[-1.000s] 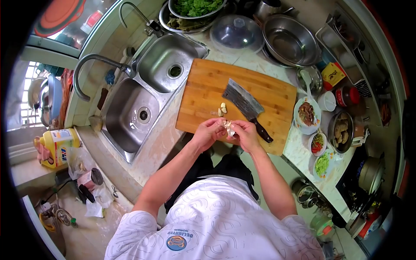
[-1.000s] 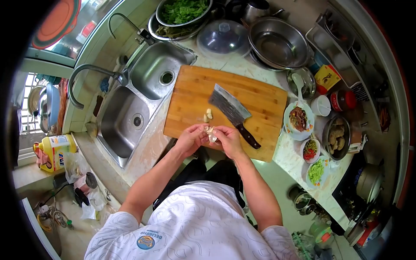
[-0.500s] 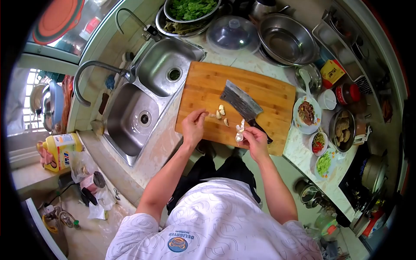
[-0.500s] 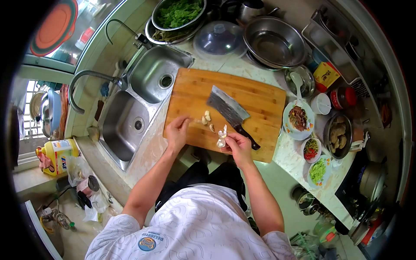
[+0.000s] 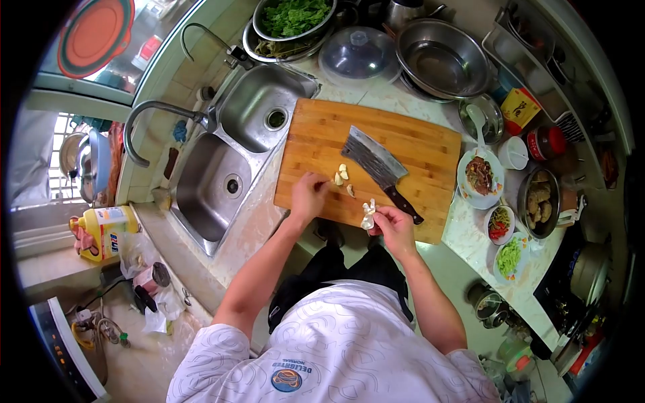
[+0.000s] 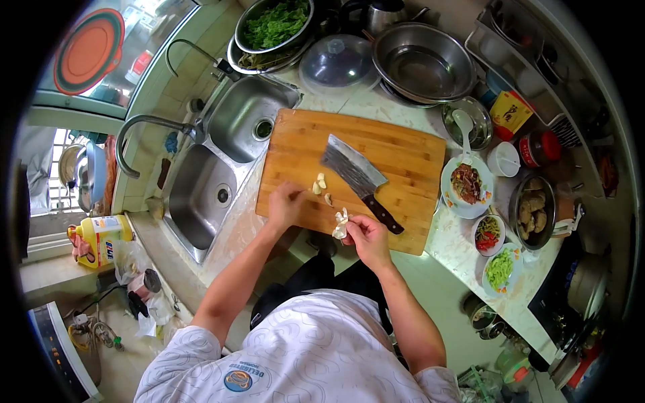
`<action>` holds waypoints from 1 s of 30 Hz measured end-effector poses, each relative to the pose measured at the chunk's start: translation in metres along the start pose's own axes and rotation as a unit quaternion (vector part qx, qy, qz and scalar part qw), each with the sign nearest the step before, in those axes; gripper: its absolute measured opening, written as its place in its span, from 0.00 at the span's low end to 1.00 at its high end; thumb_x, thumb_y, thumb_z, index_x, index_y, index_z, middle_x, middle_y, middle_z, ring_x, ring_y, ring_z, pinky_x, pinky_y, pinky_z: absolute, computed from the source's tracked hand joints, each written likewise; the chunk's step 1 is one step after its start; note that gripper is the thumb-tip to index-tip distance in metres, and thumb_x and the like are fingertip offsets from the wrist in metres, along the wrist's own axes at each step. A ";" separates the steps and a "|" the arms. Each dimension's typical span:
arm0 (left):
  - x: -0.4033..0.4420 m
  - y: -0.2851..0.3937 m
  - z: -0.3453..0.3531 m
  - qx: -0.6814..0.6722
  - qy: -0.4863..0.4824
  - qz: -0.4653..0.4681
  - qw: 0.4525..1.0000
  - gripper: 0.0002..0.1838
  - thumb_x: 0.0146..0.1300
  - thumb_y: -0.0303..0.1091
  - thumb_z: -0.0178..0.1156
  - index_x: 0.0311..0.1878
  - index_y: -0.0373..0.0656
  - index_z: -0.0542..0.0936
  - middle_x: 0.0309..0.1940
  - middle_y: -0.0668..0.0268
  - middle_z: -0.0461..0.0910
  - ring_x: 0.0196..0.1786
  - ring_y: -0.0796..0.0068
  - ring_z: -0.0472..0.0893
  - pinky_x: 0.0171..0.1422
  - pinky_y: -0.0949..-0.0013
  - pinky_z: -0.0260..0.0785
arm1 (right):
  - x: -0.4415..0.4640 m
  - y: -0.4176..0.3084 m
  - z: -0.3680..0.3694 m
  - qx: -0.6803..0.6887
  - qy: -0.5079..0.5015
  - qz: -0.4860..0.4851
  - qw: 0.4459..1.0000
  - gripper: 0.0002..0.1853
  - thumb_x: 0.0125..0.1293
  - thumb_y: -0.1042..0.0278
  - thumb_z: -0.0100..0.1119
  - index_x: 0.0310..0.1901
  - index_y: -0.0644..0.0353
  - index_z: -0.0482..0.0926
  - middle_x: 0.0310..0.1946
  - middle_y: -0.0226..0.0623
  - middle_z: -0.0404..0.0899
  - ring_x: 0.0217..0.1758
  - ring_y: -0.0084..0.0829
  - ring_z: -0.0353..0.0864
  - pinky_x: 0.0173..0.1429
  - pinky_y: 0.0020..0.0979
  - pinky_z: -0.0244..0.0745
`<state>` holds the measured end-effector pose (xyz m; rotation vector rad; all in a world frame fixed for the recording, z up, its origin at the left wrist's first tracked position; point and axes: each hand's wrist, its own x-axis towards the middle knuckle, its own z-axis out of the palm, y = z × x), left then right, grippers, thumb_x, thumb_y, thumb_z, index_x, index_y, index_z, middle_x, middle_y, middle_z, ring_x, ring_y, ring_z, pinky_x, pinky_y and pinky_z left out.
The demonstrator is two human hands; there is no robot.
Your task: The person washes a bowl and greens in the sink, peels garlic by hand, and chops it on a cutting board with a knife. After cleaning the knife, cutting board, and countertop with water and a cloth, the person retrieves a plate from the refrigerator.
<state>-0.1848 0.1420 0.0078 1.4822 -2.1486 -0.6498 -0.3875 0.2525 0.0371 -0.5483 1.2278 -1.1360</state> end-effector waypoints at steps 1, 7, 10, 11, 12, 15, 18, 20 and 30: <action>-0.004 0.003 -0.003 -0.173 0.003 -0.143 0.974 0.05 0.58 0.27 0.62 0.34 0.35 0.79 0.30 0.63 0.78 0.31 0.68 0.78 0.37 0.70 0.70 | 0.001 0.000 -0.003 0.003 0.000 -0.001 1.000 0.07 0.66 0.74 0.53 0.38 0.69 0.78 0.27 0.32 0.79 0.26 0.18 0.77 0.33 0.19 0.75; -0.024 0.064 -0.040 -0.693 0.008 -0.403 0.597 0.05 0.65 0.26 0.56 0.41 0.36 0.75 0.34 0.64 0.75 0.36 0.74 0.75 0.44 0.74 0.70 | 0.003 -0.010 0.007 0.018 -0.002 -0.012 1.000 0.07 0.66 0.75 0.54 0.39 0.69 0.77 0.28 0.32 0.79 0.28 0.18 0.77 0.34 0.19 0.75; -0.036 0.080 -0.040 -0.684 0.004 -0.363 0.632 0.05 0.65 0.26 0.56 0.42 0.36 0.75 0.34 0.63 0.76 0.36 0.74 0.76 0.45 0.73 0.70 | 0.003 -0.019 0.018 0.038 -0.026 -0.039 0.998 0.06 0.66 0.75 0.54 0.39 0.69 0.77 0.29 0.31 0.79 0.28 0.18 0.78 0.35 0.20 0.75; -0.041 0.086 -0.040 -0.635 -0.016 -0.327 0.700 0.05 0.63 0.24 0.58 0.41 0.34 0.77 0.35 0.63 0.77 0.37 0.75 0.77 0.45 0.74 0.71 | 0.003 -0.023 0.020 0.025 -0.025 -0.049 0.998 0.06 0.66 0.75 0.53 0.39 0.69 0.76 0.29 0.32 0.79 0.29 0.18 0.78 0.35 0.20 0.75; -0.045 0.092 -0.038 -0.636 -0.012 -0.328 0.699 0.05 0.63 0.24 0.58 0.41 0.34 0.77 0.35 0.63 0.77 0.37 0.75 0.77 0.45 0.74 0.71 | 0.003 -0.025 0.021 0.011 -0.027 -0.058 0.998 0.06 0.66 0.75 0.53 0.39 0.69 0.76 0.29 0.32 0.79 0.29 0.18 0.78 0.36 0.20 0.76; -0.048 0.107 -0.028 -0.324 0.028 -0.165 0.931 0.05 0.56 0.24 0.65 0.36 0.38 0.83 0.33 0.65 0.79 0.32 0.77 0.79 0.37 0.76 0.72 | -0.002 -0.022 0.021 0.010 -0.070 -0.048 0.996 0.06 0.67 0.74 0.52 0.41 0.68 0.76 0.30 0.31 0.79 0.31 0.18 0.78 0.36 0.21 0.76; -0.054 0.107 -0.024 -0.229 0.027 -0.130 0.964 0.08 0.52 0.23 0.66 0.36 0.39 0.83 0.33 0.63 0.79 0.33 0.75 0.80 0.37 0.76 0.72 | -0.008 -0.011 0.028 0.042 -0.081 -0.020 0.996 0.06 0.67 0.73 0.53 0.41 0.66 0.75 0.32 0.31 0.79 0.32 0.19 0.79 0.37 0.22 0.77; -0.054 0.101 -0.028 -0.226 -0.034 -0.106 0.968 0.07 0.53 0.22 0.64 0.37 0.38 0.83 0.37 0.61 0.80 0.34 0.73 0.81 0.40 0.73 0.73 | -0.007 0.002 0.027 0.047 -0.063 -0.010 0.997 0.06 0.68 0.72 0.53 0.40 0.65 0.74 0.33 0.31 0.79 0.33 0.20 0.79 0.37 0.23 0.78; -0.020 -0.015 -0.013 -0.109 0.028 -0.064 0.992 0.05 0.54 0.24 0.63 0.35 0.38 0.82 0.28 0.58 0.78 0.31 0.60 0.80 0.37 0.66 0.73 | -0.031 0.018 0.046 0.080 0.118 0.028 0.989 0.06 0.67 0.70 0.56 0.38 0.64 0.78 0.30 0.34 0.80 0.28 0.20 0.78 0.35 0.21 0.77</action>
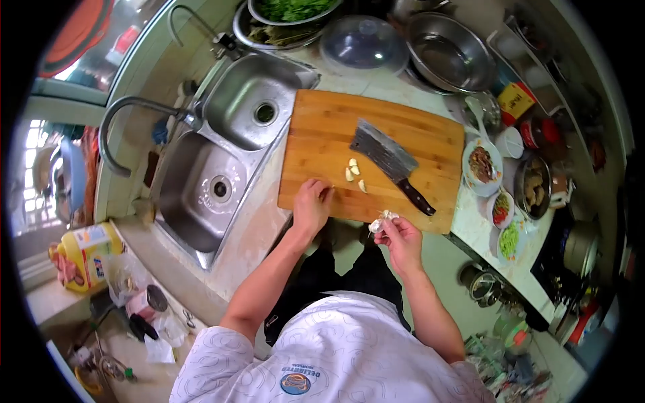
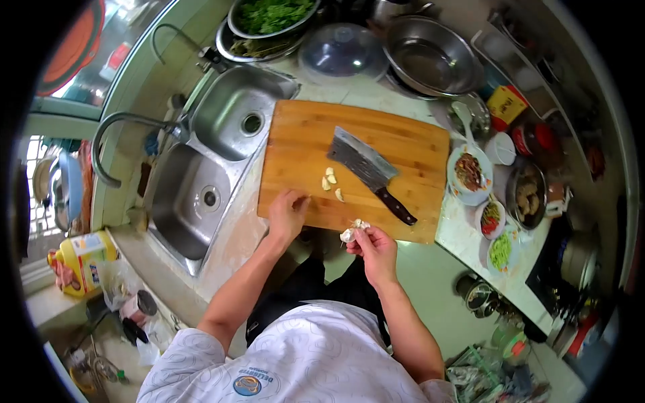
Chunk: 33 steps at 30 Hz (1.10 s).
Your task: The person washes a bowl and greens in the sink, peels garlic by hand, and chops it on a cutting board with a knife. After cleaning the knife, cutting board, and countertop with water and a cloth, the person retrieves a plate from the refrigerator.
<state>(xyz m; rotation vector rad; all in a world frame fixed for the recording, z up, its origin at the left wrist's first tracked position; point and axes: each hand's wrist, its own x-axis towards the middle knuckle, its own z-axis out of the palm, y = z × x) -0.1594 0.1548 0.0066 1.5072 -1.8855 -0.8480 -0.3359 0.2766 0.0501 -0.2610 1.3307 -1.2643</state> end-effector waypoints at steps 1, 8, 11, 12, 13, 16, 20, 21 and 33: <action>0.004 -0.003 0.002 0.043 0.001 0.048 0.998 0.04 0.54 0.24 0.63 0.34 0.38 0.81 0.28 0.58 0.78 0.31 0.60 0.80 0.37 0.66 0.72 | -0.009 0.000 -0.002 0.013 0.023 -0.003 1.000 0.06 0.67 0.70 0.56 0.39 0.65 0.78 0.30 0.34 0.80 0.28 0.21 0.79 0.35 0.22 0.78; 0.005 0.051 0.000 -0.127 -0.043 0.075 0.988 0.06 0.52 0.19 0.63 0.34 0.37 0.80 0.29 0.61 0.79 0.30 0.71 0.79 0.37 0.73 0.71 | -0.060 -0.007 -0.046 0.068 0.113 -0.055 0.990 0.08 0.66 0.71 0.56 0.43 0.65 0.79 0.34 0.36 0.82 0.31 0.22 0.80 0.37 0.23 0.78; -0.014 0.074 0.005 -0.112 -0.094 0.107 0.983 0.05 0.53 0.20 0.63 0.35 0.36 0.81 0.30 0.61 0.79 0.31 0.72 0.79 0.38 0.73 0.71 | -0.086 -0.004 -0.080 0.105 0.133 -0.084 0.982 0.08 0.66 0.70 0.56 0.43 0.63 0.79 0.33 0.34 0.80 0.32 0.21 0.79 0.37 0.23 0.78; -0.021 0.082 0.009 -0.099 -0.112 0.120 0.982 0.05 0.53 0.20 0.63 0.35 0.36 0.81 0.30 0.60 0.79 0.32 0.72 0.79 0.38 0.74 0.71 | -0.096 0.001 -0.095 0.127 0.157 -0.086 0.976 0.07 0.66 0.71 0.57 0.42 0.63 0.80 0.33 0.34 0.80 0.32 0.22 0.79 0.37 0.24 0.78; -0.028 0.089 0.014 -0.086 -0.135 0.133 0.978 0.05 0.53 0.20 0.63 0.35 0.35 0.80 0.31 0.60 0.79 0.32 0.72 0.79 0.39 0.74 0.72 | -0.108 0.007 -0.115 0.154 0.177 -0.090 0.968 0.07 0.66 0.72 0.57 0.42 0.63 0.80 0.33 0.34 0.80 0.32 0.23 0.79 0.37 0.25 0.79; -0.056 0.118 0.039 -0.099 -0.187 0.163 0.964 0.04 0.54 0.20 0.62 0.34 0.35 0.80 0.30 0.62 0.79 0.32 0.75 0.77 0.37 0.75 0.70 | -0.154 0.030 -0.190 0.216 0.281 -0.112 0.928 0.04 0.64 0.75 0.57 0.38 0.63 0.79 0.32 0.36 0.80 0.31 0.25 0.80 0.36 0.28 0.79; -0.116 0.166 0.092 -0.101 -0.256 0.128 0.953 0.05 0.55 0.18 0.61 0.34 0.36 0.81 0.31 0.68 0.77 0.31 0.83 0.72 0.33 0.80 0.64 | -0.217 0.075 -0.343 0.246 0.425 -0.153 0.858 0.02 0.59 0.77 0.58 0.33 0.63 0.74 0.29 0.37 0.79 0.27 0.28 0.79 0.34 0.29 0.78; -0.134 0.181 0.108 -0.053 -0.278 0.145 0.948 0.05 0.55 0.18 0.61 0.34 0.36 0.81 0.30 0.69 0.77 0.30 0.84 0.70 0.31 0.80 0.62 | -0.229 0.088 -0.390 0.231 0.482 -0.153 0.831 0.03 0.59 0.77 0.59 0.34 0.64 0.74 0.28 0.37 0.79 0.27 0.27 0.79 0.33 0.29 0.78; -0.296 0.359 0.244 0.090 -0.436 0.159 0.881 0.05 0.50 0.16 0.62 0.28 0.36 0.80 0.27 0.65 0.79 0.30 0.79 0.77 0.32 0.78 0.67 | -0.244 0.225 -0.824 -0.001 0.758 0.015 0.652 0.06 0.55 0.72 0.57 0.32 0.65 0.76 0.25 0.42 0.80 0.31 0.36 0.82 0.37 0.33 0.77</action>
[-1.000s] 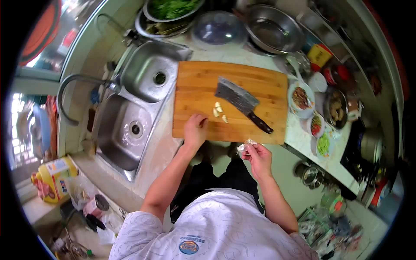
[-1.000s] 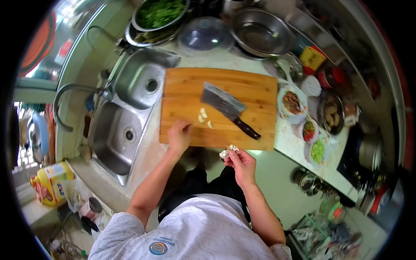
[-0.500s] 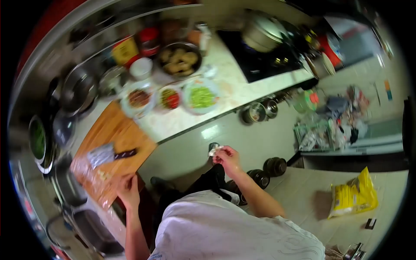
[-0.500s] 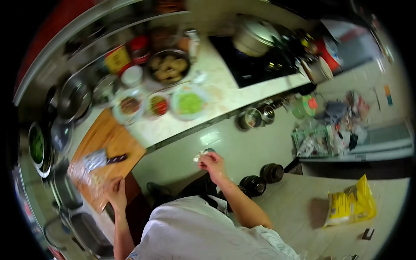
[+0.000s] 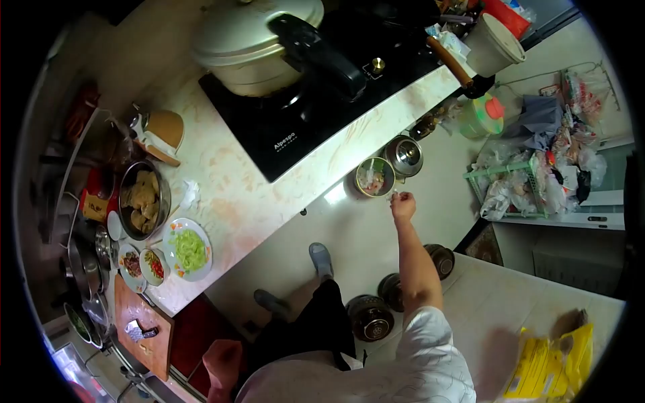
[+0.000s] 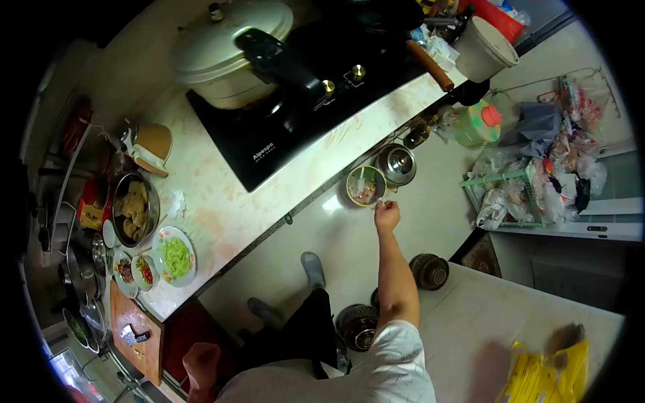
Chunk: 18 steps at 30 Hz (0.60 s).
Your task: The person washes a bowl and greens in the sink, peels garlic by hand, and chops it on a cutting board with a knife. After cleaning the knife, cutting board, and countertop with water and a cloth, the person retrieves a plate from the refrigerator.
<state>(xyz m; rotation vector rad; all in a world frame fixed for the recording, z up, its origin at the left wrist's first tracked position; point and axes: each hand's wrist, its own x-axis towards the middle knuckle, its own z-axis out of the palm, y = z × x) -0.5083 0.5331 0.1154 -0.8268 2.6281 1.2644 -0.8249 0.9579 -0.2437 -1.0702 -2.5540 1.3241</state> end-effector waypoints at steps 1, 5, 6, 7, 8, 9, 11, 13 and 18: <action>0.003 0.001 0.007 0.007 0.002 -0.003 1.000 0.05 0.50 0.16 0.62 0.28 0.36 0.80 0.27 0.65 0.79 0.30 0.79 0.77 0.32 0.78 0.67 | 0.021 0.016 0.010 -0.076 0.026 -0.035 0.996 0.09 0.54 0.69 0.57 0.34 0.65 0.78 0.26 0.45 0.81 0.34 0.41 0.82 0.40 0.37 0.77; 0.021 0.011 0.017 -0.017 -0.038 -0.043 0.998 0.06 0.49 0.16 0.62 0.30 0.37 0.81 0.29 0.64 0.79 0.30 0.81 0.75 0.32 0.80 0.66 | 0.058 0.021 0.018 -0.042 -0.022 -0.002 0.999 0.12 0.55 0.67 0.56 0.37 0.64 0.80 0.32 0.47 0.82 0.37 0.47 0.82 0.45 0.40 0.76; 0.026 0.017 0.020 0.004 -0.051 -0.046 0.998 0.06 0.49 0.16 0.62 0.30 0.37 0.81 0.29 0.64 0.79 0.30 0.81 0.75 0.32 0.80 0.65 | 0.068 0.032 0.022 -0.042 -0.003 0.000 0.999 0.11 0.55 0.67 0.56 0.36 0.64 0.80 0.31 0.47 0.82 0.37 0.46 0.82 0.45 0.39 0.75; 0.029 0.020 0.023 0.006 -0.051 -0.050 0.997 0.06 0.49 0.16 0.62 0.30 0.37 0.81 0.29 0.64 0.79 0.30 0.81 0.75 0.32 0.80 0.65 | 0.076 0.043 0.026 -0.042 0.017 0.003 0.999 0.10 0.55 0.66 0.56 0.35 0.63 0.81 0.31 0.46 0.82 0.37 0.46 0.82 0.45 0.39 0.75; 0.030 0.024 0.026 0.000 -0.043 -0.047 0.998 0.06 0.49 0.16 0.62 0.31 0.37 0.81 0.29 0.64 0.79 0.30 0.81 0.75 0.33 0.79 0.66 | 0.077 0.031 0.017 -0.084 -0.023 0.021 0.996 0.09 0.57 0.68 0.55 0.35 0.63 0.81 0.28 0.44 0.83 0.34 0.41 0.83 0.44 0.36 0.76; 0.030 0.027 0.027 -0.006 -0.035 -0.043 0.998 0.07 0.50 0.16 0.62 0.31 0.37 0.81 0.30 0.64 0.79 0.30 0.80 0.75 0.33 0.79 0.66 | 0.078 0.032 0.018 -0.085 -0.028 0.022 0.996 0.09 0.57 0.68 0.55 0.35 0.63 0.81 0.28 0.44 0.83 0.34 0.41 0.83 0.44 0.36 0.76; 0.030 0.031 0.031 -0.023 -0.037 -0.059 0.997 0.09 0.49 0.12 0.59 0.33 0.35 0.81 0.30 0.61 0.79 0.32 0.78 0.76 0.36 0.77 0.68 | 0.084 0.029 0.016 0.008 -0.058 0.045 0.997 0.08 0.59 0.70 0.55 0.34 0.63 0.82 0.25 0.40 0.83 0.30 0.34 0.83 0.41 0.33 0.75; 0.029 0.029 0.037 -0.017 -0.037 -0.054 0.998 0.08 0.48 0.13 0.60 0.32 0.36 0.81 0.30 0.62 0.79 0.32 0.78 0.77 0.36 0.77 0.68 | 0.091 0.028 0.014 -0.009 -0.067 0.034 0.997 0.08 0.60 0.70 0.54 0.34 0.64 0.81 0.24 0.38 0.83 0.29 0.29 0.83 0.36 0.32 0.75; 0.028 0.011 0.048 0.014 -0.055 -0.075 0.996 0.07 0.49 0.17 0.62 0.31 0.38 0.82 0.30 0.64 0.80 0.32 0.78 0.78 0.35 0.77 0.68 | 0.111 0.022 0.030 0.013 -0.113 0.063 0.991 0.05 0.63 0.75 0.52 0.37 0.64 0.78 0.25 0.35 0.79 0.24 0.25 0.78 0.27 0.26 0.75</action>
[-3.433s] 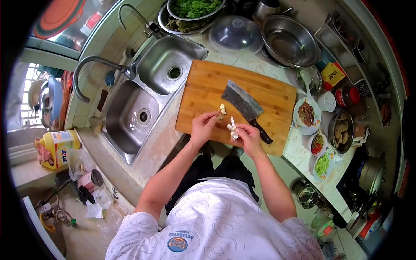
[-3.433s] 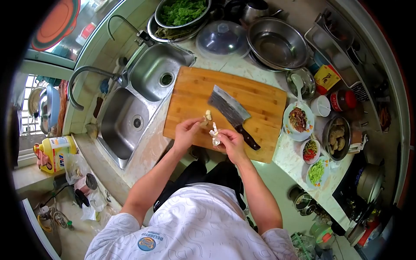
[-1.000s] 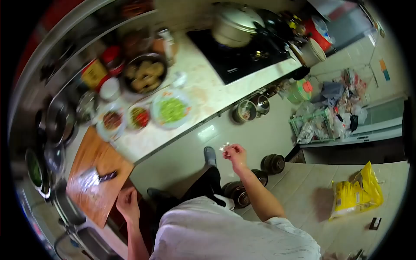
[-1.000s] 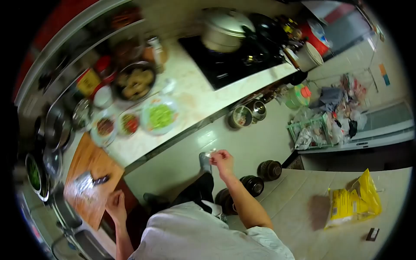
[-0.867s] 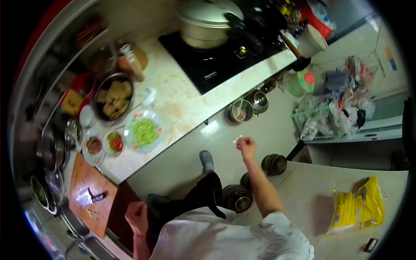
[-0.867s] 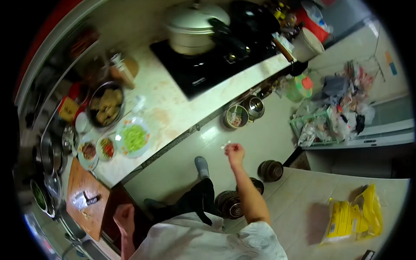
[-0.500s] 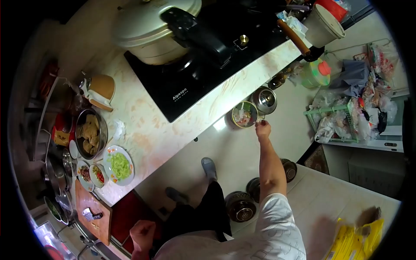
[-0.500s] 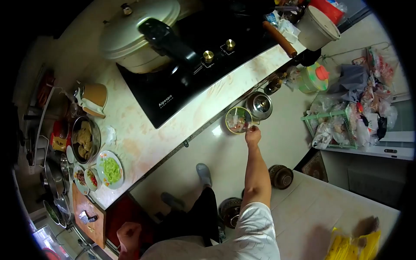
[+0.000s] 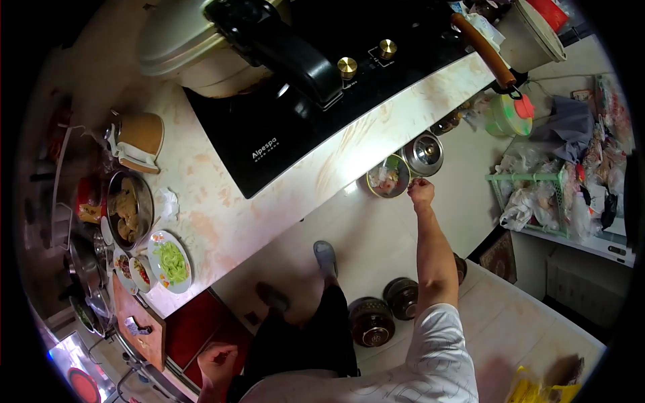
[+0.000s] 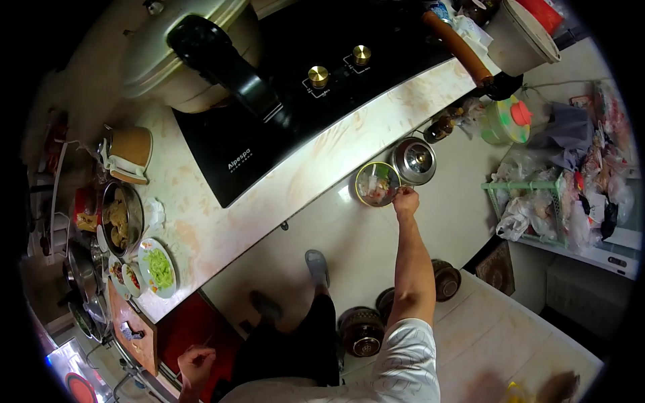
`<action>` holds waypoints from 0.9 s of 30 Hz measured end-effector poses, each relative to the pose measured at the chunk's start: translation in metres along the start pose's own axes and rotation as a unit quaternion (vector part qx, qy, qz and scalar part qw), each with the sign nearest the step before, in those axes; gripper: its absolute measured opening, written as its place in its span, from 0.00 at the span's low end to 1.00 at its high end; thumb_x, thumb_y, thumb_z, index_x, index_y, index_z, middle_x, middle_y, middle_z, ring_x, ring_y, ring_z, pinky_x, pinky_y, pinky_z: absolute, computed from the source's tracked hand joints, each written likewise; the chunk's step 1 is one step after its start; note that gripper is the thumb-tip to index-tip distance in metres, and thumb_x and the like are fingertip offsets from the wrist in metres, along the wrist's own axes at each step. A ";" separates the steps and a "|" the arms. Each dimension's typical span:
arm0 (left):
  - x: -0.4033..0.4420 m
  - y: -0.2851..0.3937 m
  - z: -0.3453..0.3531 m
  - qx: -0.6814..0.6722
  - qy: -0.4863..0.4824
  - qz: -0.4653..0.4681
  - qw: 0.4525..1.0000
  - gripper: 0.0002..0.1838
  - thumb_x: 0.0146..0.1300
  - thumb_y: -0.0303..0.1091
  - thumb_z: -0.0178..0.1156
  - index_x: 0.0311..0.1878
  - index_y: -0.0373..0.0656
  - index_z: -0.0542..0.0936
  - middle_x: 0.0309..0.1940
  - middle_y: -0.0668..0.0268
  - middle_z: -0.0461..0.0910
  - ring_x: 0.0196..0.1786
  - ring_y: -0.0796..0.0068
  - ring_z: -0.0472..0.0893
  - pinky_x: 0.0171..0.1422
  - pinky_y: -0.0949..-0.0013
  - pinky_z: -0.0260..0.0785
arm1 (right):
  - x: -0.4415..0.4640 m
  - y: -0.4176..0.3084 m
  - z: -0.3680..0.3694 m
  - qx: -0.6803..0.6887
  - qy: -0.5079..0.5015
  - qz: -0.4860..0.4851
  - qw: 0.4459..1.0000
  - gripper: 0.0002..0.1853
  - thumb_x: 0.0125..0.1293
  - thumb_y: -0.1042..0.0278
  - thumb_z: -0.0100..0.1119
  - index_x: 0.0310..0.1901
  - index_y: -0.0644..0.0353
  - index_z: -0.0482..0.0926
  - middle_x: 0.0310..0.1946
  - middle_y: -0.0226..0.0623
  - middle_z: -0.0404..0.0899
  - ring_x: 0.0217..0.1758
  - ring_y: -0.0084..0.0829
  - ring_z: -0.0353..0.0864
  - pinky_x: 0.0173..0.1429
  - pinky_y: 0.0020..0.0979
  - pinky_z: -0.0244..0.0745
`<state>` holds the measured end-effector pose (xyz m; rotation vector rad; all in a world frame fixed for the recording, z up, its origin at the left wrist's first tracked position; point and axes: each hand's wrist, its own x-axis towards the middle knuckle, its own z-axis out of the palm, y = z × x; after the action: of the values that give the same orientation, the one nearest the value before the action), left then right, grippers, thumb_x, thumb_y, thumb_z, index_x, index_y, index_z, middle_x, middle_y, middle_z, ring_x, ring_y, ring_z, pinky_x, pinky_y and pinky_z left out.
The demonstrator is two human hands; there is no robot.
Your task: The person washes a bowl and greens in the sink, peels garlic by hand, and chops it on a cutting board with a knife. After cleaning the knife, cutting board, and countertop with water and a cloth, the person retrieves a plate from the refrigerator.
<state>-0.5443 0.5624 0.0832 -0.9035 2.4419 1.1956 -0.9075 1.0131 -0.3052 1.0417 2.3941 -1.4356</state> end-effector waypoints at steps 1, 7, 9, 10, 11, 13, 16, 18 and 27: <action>0.002 -0.005 0.005 0.005 -0.007 -0.006 1.000 0.06 0.50 0.19 0.64 0.32 0.39 0.82 0.30 0.64 0.81 0.33 0.78 0.78 0.35 0.78 0.69 | 0.006 -0.003 0.004 0.003 -0.003 -0.003 1.000 0.05 0.63 0.75 0.52 0.37 0.64 0.78 0.25 0.35 0.79 0.24 0.25 0.78 0.27 0.26 0.75; 0.007 -0.007 0.023 0.022 0.004 -0.033 0.999 0.05 0.50 0.19 0.63 0.31 0.38 0.83 0.28 0.63 0.81 0.33 0.77 0.80 0.36 0.76 0.71 | 0.035 0.002 0.015 0.138 -0.178 0.173 0.959 0.09 0.66 0.68 0.48 0.46 0.54 0.72 0.35 0.32 0.79 0.33 0.26 0.78 0.41 0.38 0.76; 0.009 -0.003 0.026 0.040 -0.014 -0.037 0.998 0.05 0.50 0.20 0.64 0.32 0.38 0.83 0.28 0.62 0.81 0.33 0.76 0.80 0.36 0.75 0.71 | 0.043 0.015 0.023 0.140 -0.133 0.160 0.968 0.08 0.65 0.67 0.50 0.43 0.56 0.77 0.32 0.32 0.81 0.31 0.29 0.80 0.38 0.37 0.76; 0.010 0.003 0.028 0.042 -0.017 -0.040 0.998 0.05 0.50 0.20 0.64 0.32 0.38 0.83 0.28 0.62 0.81 0.33 0.76 0.80 0.36 0.75 0.71 | 0.070 0.047 0.031 0.012 -0.059 0.057 0.997 0.08 0.64 0.66 0.52 0.39 0.57 0.79 0.29 0.33 0.81 0.28 0.30 0.80 0.36 0.37 0.75; 0.014 0.013 0.030 0.065 -0.024 -0.039 0.997 0.05 0.50 0.21 0.64 0.32 0.38 0.83 0.28 0.62 0.81 0.33 0.76 0.80 0.36 0.75 0.71 | 0.069 0.044 0.031 -0.114 0.018 -0.050 0.992 0.09 0.63 0.65 0.53 0.35 0.59 0.81 0.26 0.33 0.81 0.26 0.30 0.80 0.35 0.36 0.74; 0.016 0.017 0.030 0.088 -0.028 -0.037 0.995 0.05 0.50 0.21 0.65 0.32 0.38 0.83 0.29 0.62 0.81 0.33 0.75 0.80 0.36 0.74 0.71 | 0.048 0.021 0.026 -0.149 0.085 -0.099 0.980 0.10 0.61 0.66 0.56 0.29 0.63 0.82 0.21 0.35 0.80 0.21 0.29 0.78 0.32 0.33 0.73; 0.018 0.012 0.024 0.069 -0.030 -0.033 0.997 0.06 0.49 0.21 0.64 0.32 0.39 0.83 0.29 0.61 0.82 0.32 0.75 0.80 0.37 0.74 0.71 | 0.024 -0.018 0.021 -0.143 0.098 -0.147 0.974 0.08 0.57 0.67 0.57 0.29 0.61 0.82 0.27 0.44 0.82 0.33 0.41 0.83 0.41 0.37 0.75; 0.018 0.009 0.020 0.097 -0.041 -0.019 0.994 0.05 0.52 0.20 0.62 0.34 0.36 0.82 0.30 0.62 0.82 0.34 0.75 0.81 0.38 0.75 0.73 | 0.035 -0.016 0.033 -0.017 0.116 -0.144 0.983 0.07 0.55 0.69 0.58 0.33 0.62 0.81 0.27 0.44 0.81 0.33 0.36 0.82 0.41 0.34 0.74; 0.020 0.000 0.028 0.066 -0.030 -0.006 0.997 0.07 0.54 0.20 0.65 0.38 0.38 0.83 0.31 0.66 0.80 0.32 0.79 0.78 0.34 0.78 0.72 | 0.053 0.028 0.053 0.229 -0.038 0.108 0.967 0.11 0.63 0.65 0.55 0.43 0.63 0.76 0.34 0.37 0.77 0.32 0.30 0.77 0.28 0.31 0.75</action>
<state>-0.5598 0.5757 0.0562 -0.8311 2.4313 1.0279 -0.9402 1.0032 -0.3777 1.2652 1.8646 -1.9491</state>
